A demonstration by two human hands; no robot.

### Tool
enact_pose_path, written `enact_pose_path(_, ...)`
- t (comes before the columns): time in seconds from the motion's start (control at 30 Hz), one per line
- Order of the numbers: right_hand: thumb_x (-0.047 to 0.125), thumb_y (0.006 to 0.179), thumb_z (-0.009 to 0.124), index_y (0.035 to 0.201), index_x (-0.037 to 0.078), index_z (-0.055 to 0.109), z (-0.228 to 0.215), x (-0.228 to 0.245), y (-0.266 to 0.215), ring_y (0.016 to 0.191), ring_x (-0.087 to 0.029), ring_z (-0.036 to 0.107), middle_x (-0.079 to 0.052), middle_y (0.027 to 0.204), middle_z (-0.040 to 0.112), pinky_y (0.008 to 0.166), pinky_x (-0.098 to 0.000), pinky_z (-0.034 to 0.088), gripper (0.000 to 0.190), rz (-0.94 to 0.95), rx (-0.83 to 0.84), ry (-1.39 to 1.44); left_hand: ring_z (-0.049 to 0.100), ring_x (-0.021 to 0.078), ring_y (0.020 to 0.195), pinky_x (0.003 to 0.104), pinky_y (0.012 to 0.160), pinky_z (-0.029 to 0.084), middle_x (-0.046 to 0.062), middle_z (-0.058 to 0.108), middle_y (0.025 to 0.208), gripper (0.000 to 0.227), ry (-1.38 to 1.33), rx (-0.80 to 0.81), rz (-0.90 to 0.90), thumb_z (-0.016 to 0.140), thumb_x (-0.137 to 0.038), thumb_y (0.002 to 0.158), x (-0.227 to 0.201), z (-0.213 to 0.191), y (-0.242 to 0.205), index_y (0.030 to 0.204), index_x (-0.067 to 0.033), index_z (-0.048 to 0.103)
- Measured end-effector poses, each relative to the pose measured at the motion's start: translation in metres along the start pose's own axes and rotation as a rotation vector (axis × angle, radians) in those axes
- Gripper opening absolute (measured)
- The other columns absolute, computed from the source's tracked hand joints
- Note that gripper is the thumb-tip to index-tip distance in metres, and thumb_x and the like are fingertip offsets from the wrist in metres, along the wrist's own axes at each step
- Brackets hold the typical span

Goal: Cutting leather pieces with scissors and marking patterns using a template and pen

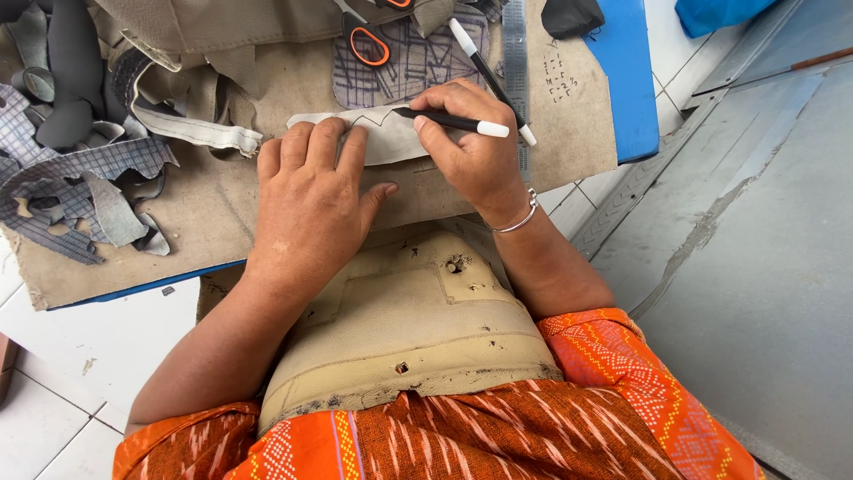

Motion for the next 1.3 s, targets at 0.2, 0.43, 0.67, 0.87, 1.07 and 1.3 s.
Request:
enact_pose_path(0.2,0.000,0.089,0.065,0.093,-0.003,0.068,-0.005,0.001,-0.002,0.082,-0.026,0.065,-0.013,0.089,0.069,0.078,-0.0356,0.052,0.006,0.001,0.009,0.036,0.054,0.0326,0.113,0.049,0.092,0.045,0.008,0.058,0.126,0.063,0.009,-0.012,-0.013,0.075,-0.064,0.086,-0.001,0.006,0.002,0.136,-0.0254,0.069)
enact_pose_path(0.43,-0.001,0.086,0.065,0.089,-0.001,0.069,-0.013,0.000,-0.010,0.082,-0.025,0.065,-0.010,0.088,0.070,0.080,-0.0357,0.052,0.005,0.032,0.020,0.002,0.054,0.0335,0.114,0.049,0.093,0.044,0.009,0.059,0.128,0.062,0.009,-0.001,-0.015,0.073,-0.064,0.089,-0.001,0.008,0.002,0.137,-0.0251,0.069)
enact_pose_path(0.67,0.000,0.087,0.065,0.090,-0.002,0.069,-0.020,-0.006,-0.008,0.082,-0.024,0.064,-0.011,0.088,0.070,0.079,-0.0346,0.052,0.005,0.047,-0.027,0.012,0.054,0.0339,0.114,0.050,0.093,0.044,0.009,0.059,0.129,0.062,0.005,0.011,-0.024,0.073,-0.064,0.088,-0.001,0.009,0.002,0.137,-0.0258,0.069)
enact_pose_path(0.87,0.000,0.087,0.065,0.090,-0.002,0.068,-0.025,-0.008,-0.008,0.082,-0.024,0.065,-0.011,0.088,0.070,0.078,-0.0345,0.052,0.005,0.043,-0.051,-0.029,0.053,0.0352,0.115,0.051,0.094,0.043,0.010,0.059,0.130,0.061,-0.019,0.033,-0.028,0.071,-0.062,0.090,-0.002,0.009,0.001,0.138,-0.0247,0.068)
enact_pose_path(1.07,0.000,0.086,0.065,0.088,-0.001,0.069,-0.029,-0.008,-0.012,0.079,-0.023,0.063,-0.010,0.085,0.069,0.076,-0.0341,0.051,0.005,0.064,-0.034,-0.012,0.053,0.0347,0.115,0.051,0.095,0.043,0.009,0.059,0.130,0.061,-0.016,0.031,-0.035,0.073,-0.062,0.089,-0.001,0.011,0.001,0.138,-0.0253,0.069)
enact_pose_path(1.3,0.000,0.084,0.065,0.086,-0.001,0.069,-0.031,-0.014,-0.017,0.080,-0.023,0.064,-0.010,0.085,0.070,0.076,-0.0337,0.052,0.005,0.109,-0.026,0.026,0.053,0.0350,0.115,0.052,0.096,0.042,0.010,0.059,0.131,0.061,-0.030,0.043,-0.039,0.072,-0.062,0.090,-0.001,0.011,0.001,0.138,-0.0246,0.068)
Point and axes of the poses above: each hand's wrist, its own y-axis towards the middle knuckle, its own z-axis out of the palm, x = y × z, the point moved 5 cm from there along y, towards the middle knuckle
